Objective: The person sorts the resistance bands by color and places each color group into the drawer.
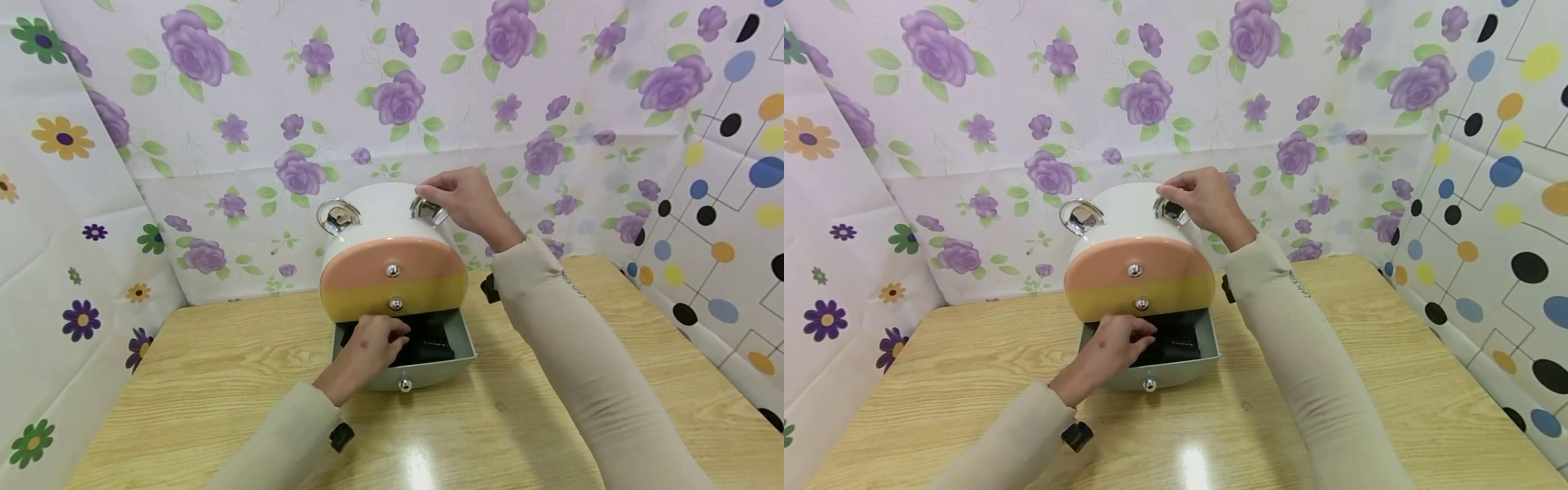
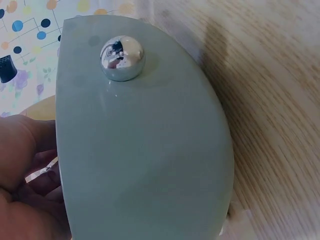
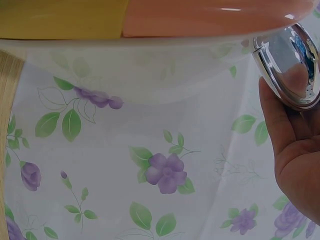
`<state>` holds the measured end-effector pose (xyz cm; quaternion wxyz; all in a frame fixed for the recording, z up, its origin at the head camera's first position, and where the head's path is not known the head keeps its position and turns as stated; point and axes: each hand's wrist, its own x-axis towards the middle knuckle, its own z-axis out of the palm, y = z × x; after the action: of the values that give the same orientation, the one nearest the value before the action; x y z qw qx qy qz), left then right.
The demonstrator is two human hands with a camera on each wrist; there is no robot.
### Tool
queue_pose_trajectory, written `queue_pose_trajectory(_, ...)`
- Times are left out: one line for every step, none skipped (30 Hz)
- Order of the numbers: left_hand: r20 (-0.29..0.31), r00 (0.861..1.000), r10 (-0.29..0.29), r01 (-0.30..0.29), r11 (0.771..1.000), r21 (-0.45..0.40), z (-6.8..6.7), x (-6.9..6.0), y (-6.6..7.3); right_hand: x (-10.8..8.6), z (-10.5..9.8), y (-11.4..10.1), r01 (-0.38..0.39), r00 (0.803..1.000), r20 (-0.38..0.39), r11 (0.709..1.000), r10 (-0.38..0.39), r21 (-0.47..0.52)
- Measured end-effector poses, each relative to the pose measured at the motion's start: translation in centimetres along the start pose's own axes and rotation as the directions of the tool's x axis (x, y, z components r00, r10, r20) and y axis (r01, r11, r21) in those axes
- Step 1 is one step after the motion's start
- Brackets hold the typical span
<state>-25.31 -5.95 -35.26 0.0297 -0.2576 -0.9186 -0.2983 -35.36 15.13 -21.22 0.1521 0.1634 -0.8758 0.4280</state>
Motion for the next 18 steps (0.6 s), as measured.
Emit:
queue_pose_trajectory(0.0, 1.0, 0.001, -0.001, 1.0, 0.002, 0.0, 0.0, 0.0, 0.0, 0.0, 0.0, 0.001, 1.0, -0.001, 1.0, -0.001, 0.0)
queue_pose_trajectory(0.0, 1.0, 0.003, -0.003, 1.0, 0.003, -0.1, -0.1, 0.0, 0.1, 0.1, 0.0, 0.002, 1.0, -0.003, 1.0, -0.002, -0.002)
queue_pose_trajectory(-0.002, 1.0, 0.005, -0.005, 1.0, 0.003, -0.1, -0.1, -0.1, 0.1, 0.1, 0.0, 0.004, 1.0, -0.004, 1.0, -0.004, -0.002)
queue_pose_trajectory(-0.005, 1.0, 0.005, -0.005, 1.0, 0.003, -0.2, -0.1, -0.1, 0.1, 0.1, -0.1, 0.005, 1.0, -0.004, 1.0, -0.005, -0.001)
queue_pose_trajectory(-0.006, 1.0, 0.004, -0.004, 1.0, -0.003, -0.4, -0.2, -0.1, 0.1, 0.2, -0.1, 0.006, 1.0, -0.005, 1.0, -0.006, 0.001)
queue_pose_trajectory(-0.009, 1.0, 0.004, -0.004, 1.0, -0.008, -0.5, -0.3, -0.1, 0.1, 0.2, -0.1, 0.007, 1.0, -0.003, 1.0, -0.007, 0.001)
queue_pose_trajectory(-0.012, 1.0, 0.003, -0.003, 1.0, -0.013, -0.7, -0.3, -0.2, 0.2, 0.2, -0.1, 0.009, 1.0, -0.002, 1.0, -0.009, 0.0)
queue_pose_trajectory(-0.015, 1.0, 0.0, 0.0, 1.0, -0.02, -0.9, -0.4, -0.2, 0.1, 0.2, -0.1, 0.01, 1.0, 0.001, 1.0, -0.01, -0.001)
queue_pose_trajectory(-0.022, 1.0, -0.003, 0.002, 1.0, -0.023, -1.2, -0.6, -0.3, 0.1, 0.1, -0.1, 0.011, 1.0, 0.004, 1.0, -0.011, -0.003)
queue_pose_trajectory(-0.028, 1.0, -0.004, 0.003, 1.0, -0.028, -1.4, -0.7, -0.4, 0.1, 0.1, -0.1, 0.012, 1.0, 0.006, 1.0, -0.012, -0.006)
queue_pose_trajectory(-0.034, 0.999, -0.01, 0.008, 0.999, -0.034, -1.7, -0.8, -0.4, 0.1, 0.1, -0.1, 0.013, 1.0, 0.007, 1.0, -0.013, -0.007)
queue_pose_trajectory(-0.041, 0.999, -0.014, 0.012, 0.999, -0.034, -2.0, -1.0, -0.5, 0.1, 0.0, -0.1, 0.014, 1.0, 0.007, 1.0, -0.014, -0.009)
queue_pose_trajectory(-0.047, 0.999, -0.021, 0.019, 0.999, -0.035, -2.2, -1.2, -0.6, 0.0, 0.0, -0.1, 0.013, 1.0, 0.007, 1.0, -0.013, -0.011)
queue_pose_trajectory(-0.056, 0.998, -0.027, 0.025, 0.999, -0.037, -2.5, -1.3, -0.7, 0.0, -0.1, -0.1, 0.011, 1.0, 0.007, 1.0, -0.011, -0.012)
queue_pose_trajectory(-0.064, 0.997, -0.037, 0.034, 0.999, -0.037, -2.8, -1.5, -0.8, 0.0, -0.1, -0.1, 0.009, 1.0, 0.007, 1.0, -0.009, -0.012)
queue_pose_trajectory(-0.07, 0.996, -0.048, 0.045, 0.998, -0.042, -3.1, -1.7, -1.0, 0.0, -0.1, -0.1, 0.005, 1.0, 0.007, 1.0, -0.005, -0.009)
queue_pose_trajectory(-0.077, 0.995, -0.06, 0.057, 0.997, -0.046, -3.3, -1.9, -1.1, 0.0, -0.1, -0.1, 0.002, 1.0, 0.007, 1.0, -0.002, -0.008)
queue_pose_trajectory(-0.084, 0.994, -0.072, 0.067, 0.996, -0.055, -3.6, -2.2, -1.3, -0.1, -0.1, -0.1, 0.001, 1.0, 0.01, 1.0, -0.001, -0.009)
